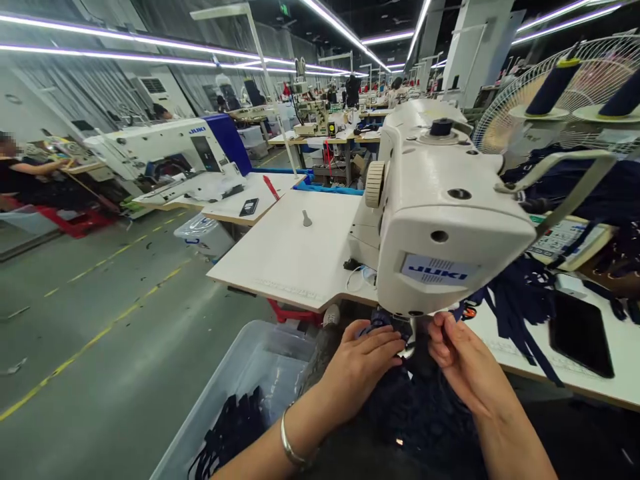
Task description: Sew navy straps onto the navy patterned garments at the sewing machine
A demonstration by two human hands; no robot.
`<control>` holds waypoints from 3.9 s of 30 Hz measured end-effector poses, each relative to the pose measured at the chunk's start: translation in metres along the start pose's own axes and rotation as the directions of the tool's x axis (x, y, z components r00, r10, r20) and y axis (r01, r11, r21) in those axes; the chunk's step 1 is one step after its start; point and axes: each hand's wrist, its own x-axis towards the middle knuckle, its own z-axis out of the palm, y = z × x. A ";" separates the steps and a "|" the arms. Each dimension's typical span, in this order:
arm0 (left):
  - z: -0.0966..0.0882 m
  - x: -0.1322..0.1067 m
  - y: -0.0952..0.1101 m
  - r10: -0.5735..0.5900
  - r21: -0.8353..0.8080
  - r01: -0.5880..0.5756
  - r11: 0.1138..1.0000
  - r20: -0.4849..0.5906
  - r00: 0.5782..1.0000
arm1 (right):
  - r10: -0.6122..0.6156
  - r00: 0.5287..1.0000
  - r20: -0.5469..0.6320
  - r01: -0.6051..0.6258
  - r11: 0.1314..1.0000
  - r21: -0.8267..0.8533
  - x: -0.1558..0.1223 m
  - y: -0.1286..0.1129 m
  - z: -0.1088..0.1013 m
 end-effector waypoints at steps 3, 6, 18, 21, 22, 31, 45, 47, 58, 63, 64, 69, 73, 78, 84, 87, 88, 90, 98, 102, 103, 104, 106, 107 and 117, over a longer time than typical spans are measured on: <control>0.001 0.000 -0.004 -0.024 -0.121 0.021 0.992 -0.023 0.999 | -0.007 1.000 0.011 0.006 1.000 0.016 0.005 0.002 0.006; 0.002 0.001 -0.009 -0.052 -0.227 0.041 0.973 -0.041 0.998 | -0.017 0.999 0.029 0.018 0.999 -0.050 0.010 0.004 0.005; -0.005 0.006 -0.012 0.083 -0.045 -0.079 0.996 0.081 0.993 | -0.103 0.993 0.062 0.117 0.946 -0.302 0.022 0.018 -0.002; -0.009 0.008 -0.012 0.100 0.002 -0.101 0.995 0.123 0.987 | -0.125 0.988 0.091 0.150 0.924 -0.352 0.018 0.021 -0.010; -0.010 0.008 -0.012 0.097 0.007 -0.098 0.995 0.130 0.987 | -0.120 0.986 0.120 0.156 0.920 -0.360 0.017 0.021 -0.014; -0.001 0.010 -0.017 -0.020 -0.302 0.019 0.953 -0.002 1.000 | -0.145 0.988 0.047 0.141 0.743 -0.654 0.011 0.000 -0.025; -0.004 0.009 -0.024 -0.004 -0.318 0.024 0.948 0.063 0.998 | -0.091 0.977 0.191 0.210 0.540 -0.815 0.019 0.005 -0.019; -0.003 0.009 -0.025 -0.007 -0.327 0.020 0.945 0.038 0.999 | -0.090 0.976 0.200 0.217 0.535 -0.816 0.019 0.003 -0.019; -0.006 0.007 -0.019 0.118 -0.006 -0.118 0.993 0.098 0.988 | -0.189 0.981 0.042 0.159 0.662 -0.732 0.014 0.017 0.000; -0.003 0.007 -0.021 0.139 0.030 -0.144 0.989 0.115 0.984 | -0.200 0.980 0.022 0.161 0.715 -0.680 0.014 0.019 0.002; -0.003 0.007 -0.021 0.143 0.028 -0.147 0.989 0.122 0.982 | -0.191 0.981 0.022 0.155 0.718 -0.679 0.013 0.019 0.001; -0.009 0.013 -0.020 0.192 0.008 -0.195 0.981 0.159 0.969 | -0.162 0.986 0.029 0.138 0.719 -0.681 0.013 0.018 -0.001; -0.019 0.021 -0.020 0.209 0.001 -0.214 0.977 0.211 0.955 | -0.160 0.987 0.029 0.137 0.721 -0.679 0.013 0.016 -0.001; -0.024 0.024 -0.017 0.204 0.052 -0.224 0.973 0.260 0.944 | -0.175 0.984 0.019 0.142 0.724 -0.675 0.022 0.011 -0.005; -0.016 0.016 0.000 0.133 0.250 -0.184 0.951 0.207 0.969 | -0.273 0.961 0.051 0.211 0.601 -0.771 0.040 0.001 -0.004; -0.011 0.013 0.005 0.107 0.294 -0.159 0.942 0.183 0.977 | -0.276 0.958 0.079 0.219 0.521 -0.825 0.047 -0.001 0.001; -0.010 0.012 0.005 0.100 0.301 -0.150 0.942 0.175 0.979 | -0.292 0.952 0.094 0.235 0.499 -0.834 0.049 -0.001 0.002; -0.006 0.011 0.005 0.091 0.318 -0.138 0.938 0.158 0.983 | -0.356 0.923 0.144 0.305 0.450 -0.839 0.055 0.000 0.004; 0.007 0.012 0.012 0.059 0.466 -0.092 0.880 0.085 0.995 | -0.437 0.857 0.273 0.426 0.304 -0.852 0.075 0.008 0.000; 0.008 0.012 0.015 0.051 0.470 -0.078 0.879 0.069 0.996 | -0.421 0.858 0.293 0.418 0.243 -0.875 0.076 0.011 -0.001; 0.009 0.012 0.016 0.049 0.469 -0.073 0.880 0.062 0.997 | -0.418 0.859 0.295 0.417 0.237 -0.878 0.076 0.011 -0.002; 0.010 0.012 0.016 0.049 0.469 -0.069 0.881 0.054 0.997 | -0.416 0.859 0.297 0.417 0.232 -0.879 0.076 0.012 -0.002; 0.011 0.012 0.016 0.049 0.471 -0.060 0.880 0.037 0.998 | -0.413 0.858 0.306 0.421 0.221 -0.880 0.077 0.013 -0.003; 0.012 0.012 0.016 0.051 0.472 -0.059 0.880 0.029 0.998 | -0.414 0.856 0.311 0.423 0.213 -0.881 0.078 0.013 -0.004; 0.015 0.012 0.015 0.056 0.473 -0.058 0.879 0.019 0.998 | -0.435 0.830 0.349 0.441 0.129 -0.888 0.081 0.019 -0.009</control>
